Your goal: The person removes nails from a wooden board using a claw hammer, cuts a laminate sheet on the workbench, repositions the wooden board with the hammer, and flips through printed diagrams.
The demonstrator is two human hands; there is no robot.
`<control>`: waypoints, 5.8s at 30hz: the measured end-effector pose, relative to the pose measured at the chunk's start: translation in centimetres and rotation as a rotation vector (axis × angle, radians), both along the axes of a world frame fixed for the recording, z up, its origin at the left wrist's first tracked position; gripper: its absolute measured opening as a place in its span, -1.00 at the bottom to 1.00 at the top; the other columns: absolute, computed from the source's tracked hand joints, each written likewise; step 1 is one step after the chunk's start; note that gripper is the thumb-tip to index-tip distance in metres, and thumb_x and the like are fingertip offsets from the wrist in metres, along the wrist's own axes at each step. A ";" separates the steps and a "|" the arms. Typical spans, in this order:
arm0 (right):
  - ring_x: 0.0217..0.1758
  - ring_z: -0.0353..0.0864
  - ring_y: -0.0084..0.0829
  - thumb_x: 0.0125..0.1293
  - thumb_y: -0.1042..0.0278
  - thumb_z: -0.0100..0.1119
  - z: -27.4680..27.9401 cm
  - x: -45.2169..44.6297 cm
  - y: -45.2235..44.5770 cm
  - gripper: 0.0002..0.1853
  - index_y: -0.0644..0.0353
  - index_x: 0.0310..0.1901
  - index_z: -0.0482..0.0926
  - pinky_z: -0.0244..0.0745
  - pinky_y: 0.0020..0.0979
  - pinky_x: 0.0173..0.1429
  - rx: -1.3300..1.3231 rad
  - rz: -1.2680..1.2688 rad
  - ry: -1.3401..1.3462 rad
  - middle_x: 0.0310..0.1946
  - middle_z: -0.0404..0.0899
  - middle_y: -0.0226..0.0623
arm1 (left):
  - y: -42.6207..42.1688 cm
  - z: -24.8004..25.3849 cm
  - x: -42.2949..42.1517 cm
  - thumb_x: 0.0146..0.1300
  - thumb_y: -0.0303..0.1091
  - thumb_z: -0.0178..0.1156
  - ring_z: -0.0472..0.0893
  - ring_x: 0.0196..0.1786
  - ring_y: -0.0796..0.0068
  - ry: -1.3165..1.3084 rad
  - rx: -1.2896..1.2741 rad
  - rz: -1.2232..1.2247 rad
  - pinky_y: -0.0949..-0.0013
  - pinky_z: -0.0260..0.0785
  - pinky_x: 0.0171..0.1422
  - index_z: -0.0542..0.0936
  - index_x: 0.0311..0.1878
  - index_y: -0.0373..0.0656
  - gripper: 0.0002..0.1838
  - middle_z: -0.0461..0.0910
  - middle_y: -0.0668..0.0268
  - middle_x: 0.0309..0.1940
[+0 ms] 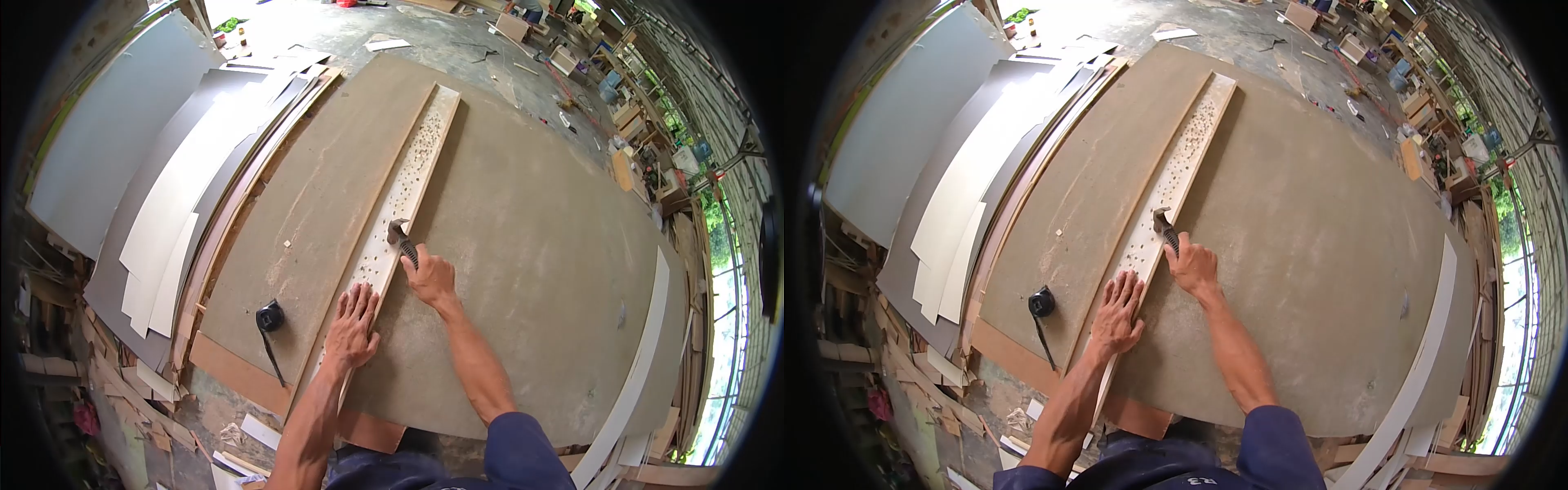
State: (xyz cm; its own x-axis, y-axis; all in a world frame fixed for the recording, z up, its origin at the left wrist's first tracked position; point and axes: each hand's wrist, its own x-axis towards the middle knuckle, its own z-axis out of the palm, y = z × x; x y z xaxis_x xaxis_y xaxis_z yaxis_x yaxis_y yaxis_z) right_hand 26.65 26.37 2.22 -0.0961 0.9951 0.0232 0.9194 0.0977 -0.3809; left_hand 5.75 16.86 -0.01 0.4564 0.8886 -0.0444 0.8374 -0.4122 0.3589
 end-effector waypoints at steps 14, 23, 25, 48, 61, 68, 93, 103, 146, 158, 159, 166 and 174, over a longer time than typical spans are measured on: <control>-0.51 0.66 -0.09 0.42 -0.05 0.02 0.5 1.1 3.5 -0.55 0.27 -0.29 0.48 0.47 -0.12 -0.43 0.042 -0.149 0.195 -0.62 0.56 -0.09 | 0.8 0.6 0.4 0.04 -0.18 0.20 -0.19 0.63 0.14 -0.016 -0.030 -0.022 0.12 -0.43 0.68 0.09 0.52 -0.22 -0.05 -0.13 0.05 0.58; -0.32 0.66 0.09 0.43 -0.01 -0.06 -3.5 5.2 22.2 -0.57 0.29 -0.18 0.45 0.50 0.03 -0.20 0.375 -0.445 0.169 -0.46 0.63 0.05 | 2.0 1.0 0.9 0.03 -0.16 0.18 -0.17 0.63 0.12 0.015 -0.095 -0.027 0.08 -0.43 0.67 0.09 0.54 -0.18 -0.05 -0.11 0.05 0.58; -0.26 0.67 0.11 0.43 -0.03 -0.10 -3.9 6.2 25.1 -0.54 0.31 -0.15 0.47 0.52 0.06 -0.08 0.293 -0.538 0.104 -0.39 0.65 0.11 | 2.2 0.9 0.9 0.02 -0.16 0.18 -0.17 0.63 0.10 0.003 -0.121 -0.028 0.08 -0.44 0.66 0.08 0.54 -0.18 -0.03 -0.11 0.05 0.58; -0.32 0.70 0.09 0.45 -0.05 -0.05 -3.6 9.8 31.1 -0.59 0.22 -0.11 0.41 0.55 0.05 -0.20 0.253 -0.400 -0.120 -0.40 0.67 0.03 | 2.4 0.1 0.2 0.05 -0.16 0.15 -0.15 0.62 0.09 -0.009 -0.176 -0.029 0.05 -0.39 0.65 0.10 0.53 -0.18 -0.07 -0.10 0.03 0.58; -0.40 0.68 0.07 0.46 -0.05 -0.06 0.1 9.7 30.9 -0.58 0.23 -0.19 0.43 0.53 0.03 -0.34 0.412 -0.380 -0.074 -0.46 0.65 0.04 | 2.8 0.4 0.3 0.03 -0.18 0.19 -0.19 0.63 0.06 -0.038 -0.177 -0.032 0.04 -0.45 0.66 0.10 0.52 -0.22 -0.05 -0.11 0.00 0.57; -0.43 0.67 0.11 0.45 -0.01 -0.01 -4.7 9.8 31.4 -0.61 0.23 -0.25 0.45 0.53 0.05 -0.38 0.303 -0.352 -0.143 -0.42 0.66 0.05 | 3.0 0.0 0.4 0.03 -0.17 0.20 -0.18 0.62 0.06 -0.034 -0.171 -0.026 0.04 -0.44 0.66 0.10 0.53 -0.21 -0.04 -0.12 0.01 0.58; -0.31 0.65 0.10 0.33 0.18 0.07 -1.5 -7.6 -4.9 -0.76 0.17 -0.14 0.51 0.55 0.01 -0.21 0.174 -0.130 0.389 -0.43 0.64 -0.01 | 1.1 -1.6 0.3 0.27 -0.18 0.02 -0.24 0.60 -0.15 -0.450 0.192 0.103 -0.09 -0.47 0.63 -0.16 0.54 -0.35 -0.10 -0.21 -0.21 0.54; -0.26 0.66 -0.26 0.32 0.26 0.18 -2.9 21.7 -33.0 -0.82 0.19 -0.23 0.64 0.54 -0.24 -0.16 0.177 -0.851 -0.018 -0.35 0.66 -0.20 | 0.0 -1.8 1.9 0.10 -0.47 0.14 -0.03 0.58 -0.05 -0.281 0.267 0.120 -0.02 -0.29 0.63 0.27 0.41 -0.29 -0.27 -0.04 -0.09 0.54; -0.31 0.62 -0.02 0.23 -0.32 0.21 1.1 32.0 -51.4 -0.28 0.44 -0.36 0.57 0.47 -0.07 -0.20 0.326 -1.290 0.731 -0.43 0.60 0.08 | -39.5 6.3 27.7 0.29 -0.42 0.30 0.58 -0.19 0.62 -1.105 -0.699 0.358 0.51 0.41 -0.03 0.60 -0.07 -0.36 -0.77 0.66 0.31 -0.23; -0.37 0.59 0.06 0.25 -0.14 0.26 -2.2 8.3 -44.5 -0.42 0.38 -0.49 0.53 0.46 -0.08 -0.26 0.196 -0.987 0.642 -0.47 0.59 0.09 | -41.0 -0.1 5.3 0.27 -0.36 0.32 0.59 -0.16 0.55 -1.359 -0.427 0.711 0.47 0.40 0.04 0.58 0.03 -0.37 -0.66 0.67 0.28 -0.17; -0.37 0.59 0.06 0.25 -0.14 0.26 -2.2 7.1 -44.1 -0.42 0.38 -0.49 0.53 0.46 -0.08 -0.26 0.188 -0.963 0.634 -0.47 0.59 0.09 | -41.0 -0.2 4.1 0.27 -0.38 0.32 0.59 -0.17 0.53 -1.313 -0.420 0.767 0.46 0.40 0.02 0.57 0.03 -0.39 -0.66 0.66 0.26 -0.18; -0.17 0.62 0.02 0.23 0.22 0.26 -4.7 0.4 -40.8 -0.52 0.40 0.08 0.50 0.48 -0.10 -0.07 0.386 -0.791 0.662 -0.20 0.63 0.07 | -38.1 -2.2 -0.9 0.19 -0.38 0.40 0.60 -0.20 0.50 -1.289 -0.323 0.928 0.44 0.45 -0.05 0.58 -0.05 -0.41 -0.64 0.66 0.21 -0.21; 0.05 0.53 0.07 0.20 0.25 0.28 -3.7 -3.0 -38.3 -0.35 0.45 0.27 0.38 0.46 -0.07 0.13 0.158 -0.680 0.290 -0.01 0.50 0.17 | -35.2 -5.4 -3.6 0.02 -0.40 0.51 0.57 -0.34 0.47 -1.237 -0.314 1.293 0.39 0.47 -0.26 0.53 -0.01 -0.44 -0.49 0.61 0.17 -0.27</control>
